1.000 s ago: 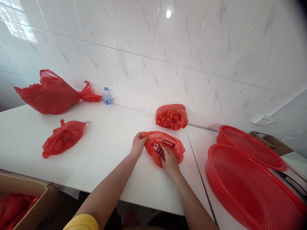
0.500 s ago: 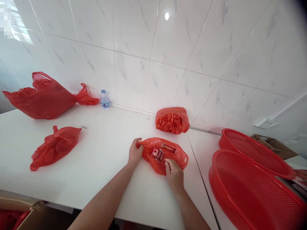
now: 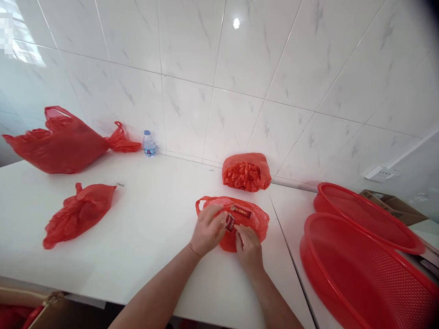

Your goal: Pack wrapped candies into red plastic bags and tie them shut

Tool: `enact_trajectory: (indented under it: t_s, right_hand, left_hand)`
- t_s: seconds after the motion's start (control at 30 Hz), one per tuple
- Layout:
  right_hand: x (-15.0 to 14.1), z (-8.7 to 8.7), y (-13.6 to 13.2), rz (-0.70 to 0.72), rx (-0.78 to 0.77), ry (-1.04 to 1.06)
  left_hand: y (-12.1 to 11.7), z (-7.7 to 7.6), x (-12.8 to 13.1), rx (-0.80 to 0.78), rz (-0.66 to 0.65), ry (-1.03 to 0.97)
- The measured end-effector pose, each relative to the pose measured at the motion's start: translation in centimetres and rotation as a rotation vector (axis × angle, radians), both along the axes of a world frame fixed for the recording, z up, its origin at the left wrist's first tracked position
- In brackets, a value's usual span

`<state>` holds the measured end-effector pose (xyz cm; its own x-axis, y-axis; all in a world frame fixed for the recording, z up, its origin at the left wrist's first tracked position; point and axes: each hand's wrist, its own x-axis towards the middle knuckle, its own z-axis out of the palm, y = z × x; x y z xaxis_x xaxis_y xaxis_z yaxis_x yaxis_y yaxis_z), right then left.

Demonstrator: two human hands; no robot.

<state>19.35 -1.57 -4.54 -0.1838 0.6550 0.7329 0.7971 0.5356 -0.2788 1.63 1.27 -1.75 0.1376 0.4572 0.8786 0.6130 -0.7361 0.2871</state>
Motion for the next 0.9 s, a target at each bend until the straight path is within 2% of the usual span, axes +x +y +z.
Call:
enact_trajectory:
  t_s: [0.07, 0.13, 0.33, 0.43, 0.57, 0.73, 0.9]
  right_hand:
    - [0.0, -0.2, 0.1, -0.009, 0.003, -0.032]
    - [0.0, -0.1, 0.1, -0.048, -0.030, -0.057]
    - [0.3, 0.4, -0.6, -0.211, -0.218, -0.019]
    - [0.5, 0.4, -0.8, -0.266, -0.334, 0.004]
    - [0.4, 0.4, -0.7, -0.292, -0.369, 0.000]
    - [0.4, 0.3, -0.5, -0.208, -0.353, 0.076]
    - [0.5, 0.0, -0.3, -0.144, -0.255, 0.101]
  left_hand:
    - [-0.5, -0.3, 1.1, -0.101, -0.159, 0.183]
    - [-0.5, -0.7, 1.6, -0.218, -0.198, 0.257]
    - [0.8, -1.3, 0.1, -0.485, -0.003, 0.198]
    - [0.8, -1.4, -0.5, -0.638, 0.030, 0.172]
    - [0.7, -1.6, -0.4, -0.708, 0.002, 0.138]
    - [1.0, -1.9, -0.3, -0.737, -0.033, 0.099]
    - [1.1, -2.0, -0.3, -0.735, -0.017, 0.068]
